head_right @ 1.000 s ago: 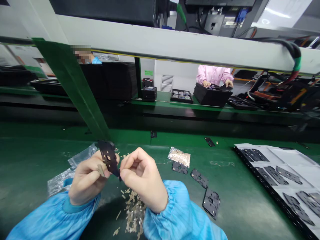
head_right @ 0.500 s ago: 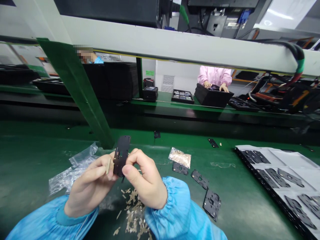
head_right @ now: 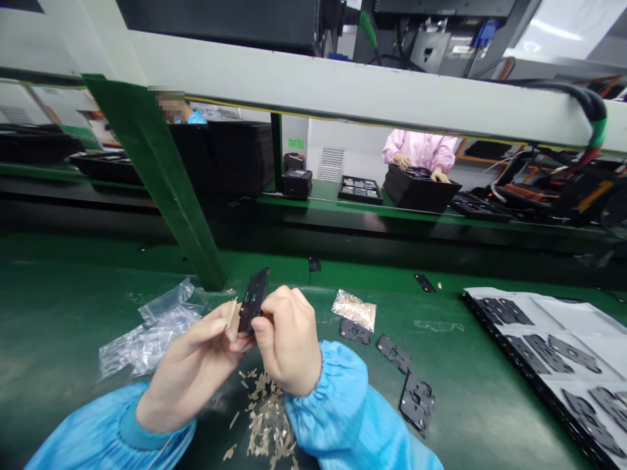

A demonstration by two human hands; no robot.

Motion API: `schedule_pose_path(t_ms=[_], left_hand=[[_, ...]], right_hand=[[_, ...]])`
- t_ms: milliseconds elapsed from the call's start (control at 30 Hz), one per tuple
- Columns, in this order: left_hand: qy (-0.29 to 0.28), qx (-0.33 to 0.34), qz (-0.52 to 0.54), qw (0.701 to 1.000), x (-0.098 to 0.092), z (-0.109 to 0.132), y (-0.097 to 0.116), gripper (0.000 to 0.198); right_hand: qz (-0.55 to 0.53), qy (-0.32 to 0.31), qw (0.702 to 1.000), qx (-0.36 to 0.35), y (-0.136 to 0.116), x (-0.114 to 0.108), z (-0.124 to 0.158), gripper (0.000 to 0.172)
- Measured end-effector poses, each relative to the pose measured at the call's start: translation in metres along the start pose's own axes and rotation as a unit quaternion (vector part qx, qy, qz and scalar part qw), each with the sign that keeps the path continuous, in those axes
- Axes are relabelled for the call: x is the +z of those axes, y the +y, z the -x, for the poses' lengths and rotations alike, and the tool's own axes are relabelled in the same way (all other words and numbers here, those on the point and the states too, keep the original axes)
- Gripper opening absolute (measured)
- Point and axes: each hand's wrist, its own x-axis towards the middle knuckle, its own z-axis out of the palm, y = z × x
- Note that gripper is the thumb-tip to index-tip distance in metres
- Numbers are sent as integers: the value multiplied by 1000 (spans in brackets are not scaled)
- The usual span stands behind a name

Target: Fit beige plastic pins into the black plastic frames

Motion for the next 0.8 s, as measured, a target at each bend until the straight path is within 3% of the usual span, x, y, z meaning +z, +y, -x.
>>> schedule_pose_path(t_ms=[167,267,400,500,567,700,800], left_hand=[[19,-2,1,1000,-1,2,-1,16],[27,10,-18,999,-1,2,0,15],[14,54,-76,996,-2,0,3,19],[-14,110,-144,983,-7,-1,3,19],[-17,165,-226,960,-13,-1,2,19],[-12,250,-405,879,-24,-2,1,17],[12,256,-440,861,-31,-12,5,16]], right_hand=[[159,29,979,-122,3,0,-3,20],[172,41,974,-143,4,1,-4,20],[92,44,991,-81,2,0,-4,28],[32,17,998,-50,-4,-3,-5,25],[20,-13,999,-38,-8,-6,-5,21],[39,-30,999,-2,-7,-6,-6,20],[162,-100,978,83,15,-4,-9,25]])
